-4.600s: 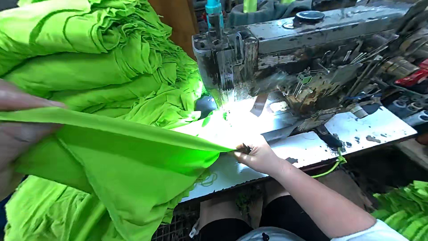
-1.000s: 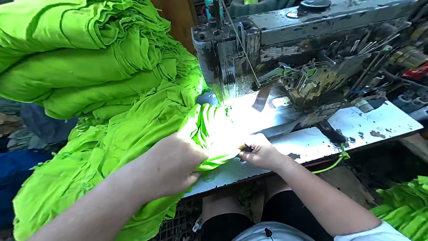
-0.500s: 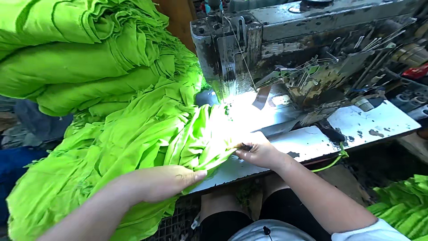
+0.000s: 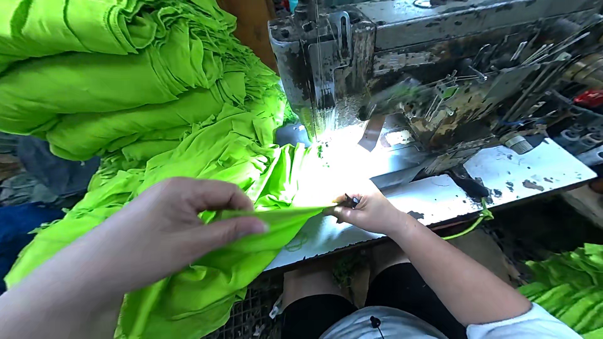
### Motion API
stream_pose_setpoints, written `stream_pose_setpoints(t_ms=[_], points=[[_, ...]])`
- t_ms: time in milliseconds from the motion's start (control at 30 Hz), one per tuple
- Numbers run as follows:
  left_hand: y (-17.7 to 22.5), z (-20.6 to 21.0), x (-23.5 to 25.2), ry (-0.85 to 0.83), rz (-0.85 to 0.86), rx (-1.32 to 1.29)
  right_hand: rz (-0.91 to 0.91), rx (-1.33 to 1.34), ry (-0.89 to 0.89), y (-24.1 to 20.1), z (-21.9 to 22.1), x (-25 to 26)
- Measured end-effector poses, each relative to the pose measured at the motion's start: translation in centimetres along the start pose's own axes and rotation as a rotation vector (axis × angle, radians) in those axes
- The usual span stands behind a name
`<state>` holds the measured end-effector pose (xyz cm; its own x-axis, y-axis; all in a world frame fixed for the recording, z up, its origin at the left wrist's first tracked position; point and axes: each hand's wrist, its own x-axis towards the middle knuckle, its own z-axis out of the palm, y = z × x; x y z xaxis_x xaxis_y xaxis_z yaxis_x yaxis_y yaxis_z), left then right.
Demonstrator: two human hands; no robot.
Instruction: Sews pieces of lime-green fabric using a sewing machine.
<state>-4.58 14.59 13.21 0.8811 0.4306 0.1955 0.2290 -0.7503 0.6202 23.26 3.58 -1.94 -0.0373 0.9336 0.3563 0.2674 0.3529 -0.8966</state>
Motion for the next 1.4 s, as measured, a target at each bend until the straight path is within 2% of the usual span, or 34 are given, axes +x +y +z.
stream_pose_setpoints(t_ms=[67,133,267,533,667,767,833,933,1033,1100,1267,1400], points=[[0.3,0.4,1.1,0.055,-0.130,0.139,-0.025,0.045,0.016,0.5,0.4,-0.1],[1.2,0.9,2.2,0.035,-0.212,0.130,-0.036,0.094,0.027,0.7,0.6,-0.2],[1.6,2.6,3.7,-0.035,-0.252,0.096,-0.040,0.117,0.037,0.6,0.8,-0.5],[1.1,6.4,5.8,-0.105,-0.218,0.262,-0.110,0.021,0.070,0.7,0.6,-0.5],[1.3,6.4,6.4,-0.194,-0.276,0.262,-0.176,-0.064,0.070,1.1,0.6,-0.5],[1.6,6.1,6.2,-0.197,-0.278,0.274,-0.177,-0.087,0.077,1.3,0.6,-0.4],[1.9,6.3,5.9,-0.168,-0.242,0.288,-0.150,-0.060,0.081,1.1,0.6,-0.3],[2.5,8.2,5.4,-0.056,-0.094,0.347,-0.142,-0.056,0.140,0.8,0.6,0.0],[3.0,11.6,5.3,0.074,0.027,0.424,-0.325,-0.195,0.311,1.7,1.0,0.0],[3.0,13.4,5.1,0.160,0.046,0.468,-0.406,-0.256,0.356,2.3,1.1,-0.4],[1.3,14.9,4.3,0.345,0.054,0.491,-0.413,-0.214,0.324,2.0,1.4,-2.5],[-0.4,15.8,4.1,0.361,0.064,0.673,-0.412,-0.216,0.310,1.4,1.3,-3.1]])
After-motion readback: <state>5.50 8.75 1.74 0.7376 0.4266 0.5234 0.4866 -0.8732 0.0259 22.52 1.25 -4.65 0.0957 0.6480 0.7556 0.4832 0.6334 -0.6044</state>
